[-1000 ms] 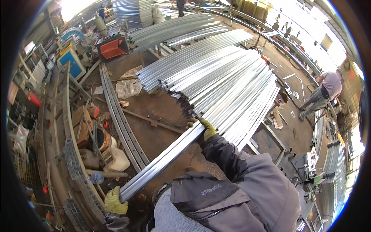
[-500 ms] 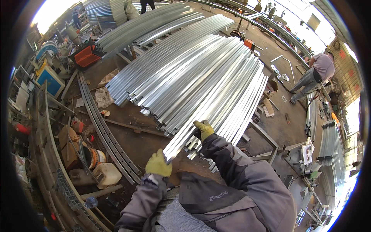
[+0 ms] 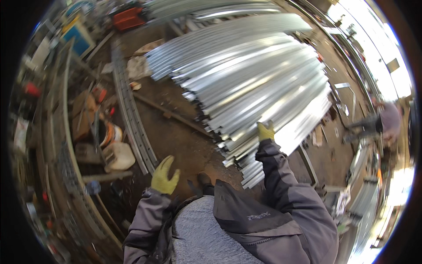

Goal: The person uses a chop saw to cut metal profiles into shorter pieces. They repeatedly position a profile under the saw, lower the blade to cut, then remove and stack the cut pieces. Another worker briefly assists by moving cut pieces aside.

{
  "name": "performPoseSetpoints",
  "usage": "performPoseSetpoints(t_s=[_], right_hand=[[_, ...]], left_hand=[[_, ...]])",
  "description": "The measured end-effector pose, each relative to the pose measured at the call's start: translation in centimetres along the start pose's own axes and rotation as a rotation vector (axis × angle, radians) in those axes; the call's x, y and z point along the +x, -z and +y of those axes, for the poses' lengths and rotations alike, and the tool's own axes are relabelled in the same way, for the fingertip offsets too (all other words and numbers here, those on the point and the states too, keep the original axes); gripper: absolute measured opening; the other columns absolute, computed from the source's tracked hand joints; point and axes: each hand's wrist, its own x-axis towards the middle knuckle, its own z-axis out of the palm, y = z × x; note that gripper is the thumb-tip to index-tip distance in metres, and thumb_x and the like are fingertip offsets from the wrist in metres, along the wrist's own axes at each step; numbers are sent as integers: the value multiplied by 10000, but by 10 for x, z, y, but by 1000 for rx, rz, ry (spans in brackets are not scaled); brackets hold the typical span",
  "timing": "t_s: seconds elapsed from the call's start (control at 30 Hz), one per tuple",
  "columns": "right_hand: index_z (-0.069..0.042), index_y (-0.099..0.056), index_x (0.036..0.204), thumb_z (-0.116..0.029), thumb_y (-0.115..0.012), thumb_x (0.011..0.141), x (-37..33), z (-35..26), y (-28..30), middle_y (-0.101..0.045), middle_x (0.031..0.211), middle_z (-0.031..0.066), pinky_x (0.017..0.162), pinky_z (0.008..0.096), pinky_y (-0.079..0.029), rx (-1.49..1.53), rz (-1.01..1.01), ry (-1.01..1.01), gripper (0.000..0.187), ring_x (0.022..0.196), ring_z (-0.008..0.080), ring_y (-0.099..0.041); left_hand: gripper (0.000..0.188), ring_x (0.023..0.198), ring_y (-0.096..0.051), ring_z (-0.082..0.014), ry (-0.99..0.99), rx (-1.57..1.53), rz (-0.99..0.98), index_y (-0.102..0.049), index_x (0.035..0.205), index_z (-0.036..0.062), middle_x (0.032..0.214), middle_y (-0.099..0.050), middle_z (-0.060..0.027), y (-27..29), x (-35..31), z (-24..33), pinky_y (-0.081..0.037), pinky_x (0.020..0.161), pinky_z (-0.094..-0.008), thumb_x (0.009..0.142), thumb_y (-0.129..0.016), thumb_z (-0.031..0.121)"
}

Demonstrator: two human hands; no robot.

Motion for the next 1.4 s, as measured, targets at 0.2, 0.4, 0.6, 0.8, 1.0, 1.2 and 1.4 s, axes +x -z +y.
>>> performPoseSetpoints(t_s=[0.2,0.4,0.6,0.8,1.0,1.2,1.4], right_hand=[[-36,-503,1834,-175,-771,1158,-82,-86,-92,-715,1667,175,1213,429,-557,298,1,526,740,1433,288,-698],[-25,-468,1862,-53,-634,1206,-297,-173,-256,-509,1904,160,1368,371,-424,313,-922,811,677,1706,264,-520],[9,-620,1757,39,-609,1199,-577,-128,-325,-674,1755,158,1233,334,-529,117,-1617,868,559,1537,220,-650],[-2,-692,1687,43,-659,1172,-774,0,-296,-712,1721,178,1183,331,-565,-72,-2122,833,519,1453,219,-717],[44,-654,1674,-114,-778,1100,-928,81,-288,-640,1730,319,1308,542,-531,-328,-2228,1678,608,1577,479,-652],[32,-553,1750,-169,-769,1059,-1020,142,-327,-552,1786,352,1368,610,-460,-328,-2098,2033,751,1659,566,-521],[15,-506,1792,-270,-819,1008,-1027,168,-348,-445,1876,344,1420,627,-389,-659,-1948,2203,891,1738,586,-399]], left_hand=[[423,1291,-816,-433,617,23,392,-819,1431,-13,1412,-839,-252,73,-271,-36,-656,1122,-487,1041,-849,147],[350,1191,-853,-374,1172,-93,785,-872,1371,76,1314,-883,-194,-40,-537,49,-673,1043,-468,1079,-842,265],[386,1093,-861,-402,1829,-69,1121,-889,1269,98,1170,-878,-211,-202,-739,156,-675,975,-496,1105,-811,439],[302,1155,-837,-473,2376,421,1588,-857,1290,55,1200,-867,-253,-269,-949,189,-664,1030,-564,1108,-791,285],[874,1412,-739,-539,2379,554,1280,-440,1846,137,1841,-525,-270,-133,-1156,136,-653,1137,-606,1048,-788,219],[1182,1453,-749,-509,2457,144,808,-162,1959,285,2022,-237,-147,14,-1287,74,-655,1170,-623,957,-785,208],[885,1482,-731,-517,2407,85,536,-403,1837,211,1867,-500,-185,36,-1348,37,-626,1216,-633,1029,-763,258]])
